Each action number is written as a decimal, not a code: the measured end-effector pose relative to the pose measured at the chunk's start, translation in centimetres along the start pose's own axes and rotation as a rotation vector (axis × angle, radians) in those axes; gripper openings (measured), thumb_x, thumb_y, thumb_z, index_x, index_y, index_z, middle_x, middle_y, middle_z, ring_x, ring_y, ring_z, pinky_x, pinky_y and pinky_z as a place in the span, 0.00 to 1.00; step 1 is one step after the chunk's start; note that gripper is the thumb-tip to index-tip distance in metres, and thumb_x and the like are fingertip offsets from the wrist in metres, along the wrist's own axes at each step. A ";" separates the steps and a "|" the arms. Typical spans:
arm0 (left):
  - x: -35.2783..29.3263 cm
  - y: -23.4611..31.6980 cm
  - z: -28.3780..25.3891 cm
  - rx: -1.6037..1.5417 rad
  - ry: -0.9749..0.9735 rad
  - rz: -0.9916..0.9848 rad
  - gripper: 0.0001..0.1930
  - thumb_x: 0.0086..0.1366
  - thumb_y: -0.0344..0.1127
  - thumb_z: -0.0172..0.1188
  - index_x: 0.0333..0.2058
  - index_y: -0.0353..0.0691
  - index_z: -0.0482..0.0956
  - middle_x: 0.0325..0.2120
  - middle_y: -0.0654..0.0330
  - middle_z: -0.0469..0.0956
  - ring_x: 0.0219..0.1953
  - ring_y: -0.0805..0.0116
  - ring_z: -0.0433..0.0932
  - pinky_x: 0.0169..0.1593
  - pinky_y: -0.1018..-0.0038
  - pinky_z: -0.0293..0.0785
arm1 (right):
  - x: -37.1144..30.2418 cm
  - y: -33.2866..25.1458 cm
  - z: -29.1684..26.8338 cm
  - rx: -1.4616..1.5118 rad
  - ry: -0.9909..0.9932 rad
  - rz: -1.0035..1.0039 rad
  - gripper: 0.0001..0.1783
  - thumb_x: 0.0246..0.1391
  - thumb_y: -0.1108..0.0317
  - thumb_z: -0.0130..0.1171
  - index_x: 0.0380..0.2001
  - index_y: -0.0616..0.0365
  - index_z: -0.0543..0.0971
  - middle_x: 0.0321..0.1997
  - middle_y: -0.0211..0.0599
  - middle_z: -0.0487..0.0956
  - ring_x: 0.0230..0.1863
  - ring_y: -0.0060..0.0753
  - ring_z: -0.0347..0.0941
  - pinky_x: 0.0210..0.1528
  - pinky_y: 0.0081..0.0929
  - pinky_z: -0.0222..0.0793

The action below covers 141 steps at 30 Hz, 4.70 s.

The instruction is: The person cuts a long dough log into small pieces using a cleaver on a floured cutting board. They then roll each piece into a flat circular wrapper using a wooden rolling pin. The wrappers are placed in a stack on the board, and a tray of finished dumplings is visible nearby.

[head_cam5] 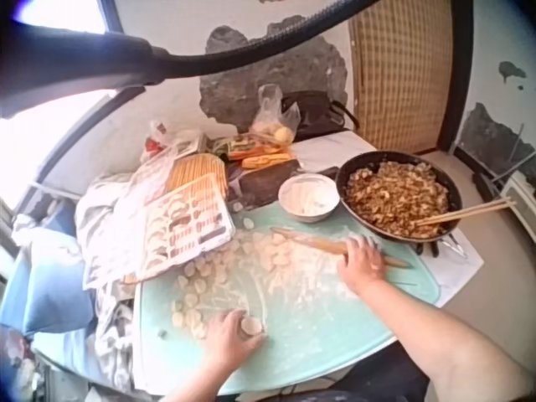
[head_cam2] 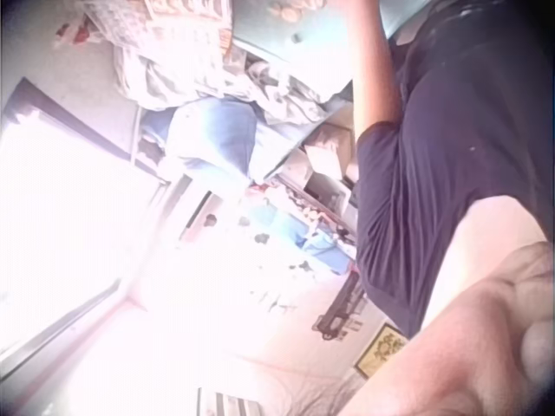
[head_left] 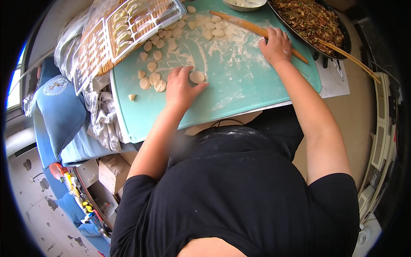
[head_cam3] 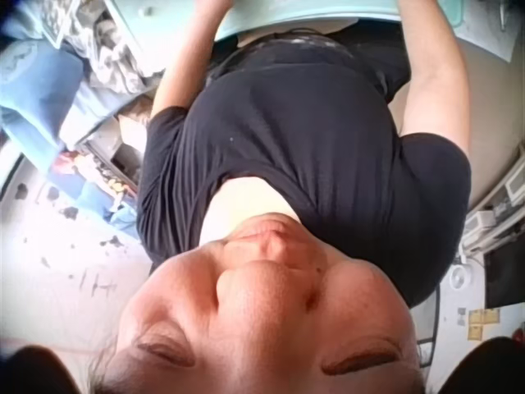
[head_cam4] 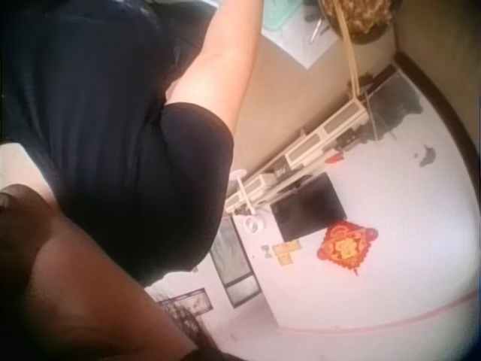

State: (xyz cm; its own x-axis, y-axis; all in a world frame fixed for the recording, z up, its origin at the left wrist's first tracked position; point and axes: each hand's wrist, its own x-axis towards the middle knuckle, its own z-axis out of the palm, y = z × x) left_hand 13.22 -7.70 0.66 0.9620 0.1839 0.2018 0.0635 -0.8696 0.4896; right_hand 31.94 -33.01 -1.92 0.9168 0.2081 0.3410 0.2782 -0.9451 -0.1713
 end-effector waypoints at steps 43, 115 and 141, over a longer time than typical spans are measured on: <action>-1.6 -0.5 -3.0 0.127 -0.224 0.255 0.16 0.54 0.34 0.59 0.43 0.40 0.75 0.45 0.57 0.73 0.48 0.56 0.72 0.48 0.64 0.71 | -0.2 0.7 -0.3 0.045 -0.059 -0.062 0.24 0.51 0.63 0.54 0.54 0.48 0.69 0.51 0.35 0.71 0.55 0.43 0.64 0.58 0.41 0.59; -5.3 -5.5 -3.7 0.358 0.058 -0.149 0.32 0.67 0.43 0.43 0.60 0.23 0.51 0.64 0.35 0.45 0.67 0.41 0.44 0.67 0.57 0.42 | -4.4 -12.9 -3.3 0.053 -0.410 -0.688 0.32 0.57 0.45 0.43 0.61 0.49 0.64 0.70 0.43 0.52 0.71 0.49 0.41 0.70 0.52 0.32; -8.4 -5.2 -3.7 0.399 -0.082 -0.140 0.35 0.66 0.50 0.43 0.63 0.28 0.50 0.66 0.43 0.44 0.69 0.48 0.42 0.68 0.57 0.38 | -7.5 -10.1 -4.4 0.039 -0.450 -0.741 0.34 0.55 0.44 0.46 0.61 0.47 0.64 0.70 0.42 0.52 0.71 0.50 0.41 0.68 0.57 0.35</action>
State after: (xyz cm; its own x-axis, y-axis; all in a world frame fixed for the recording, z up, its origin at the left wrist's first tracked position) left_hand 3.87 -2.99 -0.44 0.9538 0.2895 0.0807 0.2769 -0.9509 0.1380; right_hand 20.97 -26.09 1.35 0.5194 0.8543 -0.0195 0.8506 -0.5191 -0.0844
